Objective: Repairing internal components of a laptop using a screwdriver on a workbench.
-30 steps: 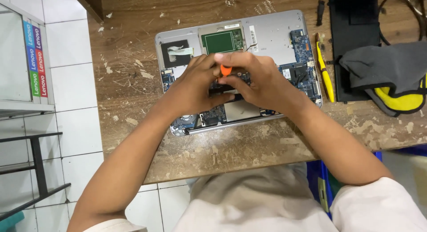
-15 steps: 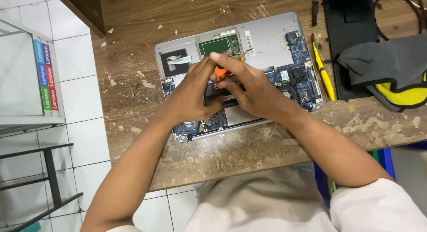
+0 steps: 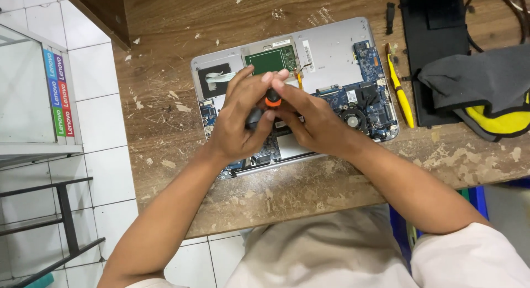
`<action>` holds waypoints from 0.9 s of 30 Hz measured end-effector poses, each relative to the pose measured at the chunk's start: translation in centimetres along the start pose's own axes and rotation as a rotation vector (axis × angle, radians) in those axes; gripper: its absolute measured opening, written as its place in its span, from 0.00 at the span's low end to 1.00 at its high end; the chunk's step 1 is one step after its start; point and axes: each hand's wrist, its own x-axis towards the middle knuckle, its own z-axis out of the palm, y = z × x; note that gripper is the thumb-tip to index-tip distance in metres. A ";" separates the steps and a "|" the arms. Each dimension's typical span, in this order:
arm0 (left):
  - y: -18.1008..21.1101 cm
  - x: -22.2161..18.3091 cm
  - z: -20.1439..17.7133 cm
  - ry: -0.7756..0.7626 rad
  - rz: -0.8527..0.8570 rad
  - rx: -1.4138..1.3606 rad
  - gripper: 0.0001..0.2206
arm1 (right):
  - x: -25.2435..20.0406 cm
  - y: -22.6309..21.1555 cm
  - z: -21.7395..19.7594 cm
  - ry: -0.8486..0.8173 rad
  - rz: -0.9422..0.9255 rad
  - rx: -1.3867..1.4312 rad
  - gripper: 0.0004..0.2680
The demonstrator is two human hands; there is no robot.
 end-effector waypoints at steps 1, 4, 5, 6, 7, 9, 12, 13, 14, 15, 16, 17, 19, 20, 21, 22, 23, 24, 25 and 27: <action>0.1 0.1 0.0 0.001 -0.001 0.000 0.23 | 0.3 -0.3 0.0 -0.001 0.001 0.001 0.26; -0.2 -0.1 0.0 0.058 0.071 0.044 0.20 | 0.7 -0.9 0.2 -0.005 0.064 0.277 0.32; -0.6 -0.4 0.1 0.085 0.069 0.063 0.18 | 0.8 -1.0 0.2 -0.008 0.107 0.325 0.32; -1.0 -0.6 0.1 0.112 0.066 0.081 0.16 | 0.9 -1.1 0.3 -0.011 0.150 0.372 0.31; -1.1 -0.6 0.1 0.113 0.066 0.083 0.16 | 0.9 -0.8 0.4 -0.012 0.150 0.373 0.31; -1.3 -0.7 0.1 0.168 0.057 0.092 0.15 | 0.9 -0.2 0.6 0.011 0.206 0.328 0.30; -1.0 -0.3 0.0 0.181 0.057 0.069 0.20 | 1.1 0.1 0.3 0.028 0.299 0.282 0.13; -1.4 -0.7 0.0 0.180 0.057 0.067 0.20 | 1.3 -0.1 0.3 0.030 0.301 0.281 0.13; -1.9 -1.0 0.1 0.157 0.049 0.073 0.21 | 1.5 -0.4 0.2 0.014 0.311 0.314 0.10; -2.3 -1.3 0.1 0.134 0.040 0.081 0.22 | 1.6 -0.6 0.2 -0.001 0.321 0.349 0.08; -1.6 -0.8 0.0 0.133 0.040 0.079 0.22 | 1.8 -0.8 0.0 0.001 0.322 0.349 0.08; -1.0 -0.2 -0.2 0.102 0.017 0.063 0.19 | 2.1 -1.0 -0.2 -0.028 0.317 0.364 0.09; -0.3 0.3 -0.5 0.070 -0.006 0.047 0.17 | 2.3 -1.1 -0.3 -0.056 0.310 0.380 0.10; -0.3 0.2 -0.5 0.062 -0.010 0.039 0.16 | 2.3 -1.0 -0.3 -0.068 0.319 0.412 0.11; -0.3 0.1 -0.4 0.054 -0.013 0.029 0.16 | 2.2 -0.9 -0.4 -0.078 0.329 0.442 0.12; -0.6 -0.1 -0.3 0.053 -0.012 0.028 0.16 | 2.3 -1.3 -0.4 -0.076 0.329 0.441 0.12; -1.0 -0.4 -0.2 0.098 0.026 0.061 0.15 | 2.4 -1.6 -0.5 -0.069 0.322 0.397 0.12; -1.3 -0.7 -0.1 0.142 0.064 0.094 0.15 | 2.5 -1.9 -0.5 -0.061 0.315 0.354 0.13; -1.3 -0.7 -0.1 0.141 0.063 0.094 0.15 | 2.2 -1.4 -0.3 -0.060 0.315 0.354 0.13; -1.2 -0.6 -0.1 0.150 0.068 0.080 0.19 | 1.6 -0.4 0.1 -0.027 0.323 0.333 0.08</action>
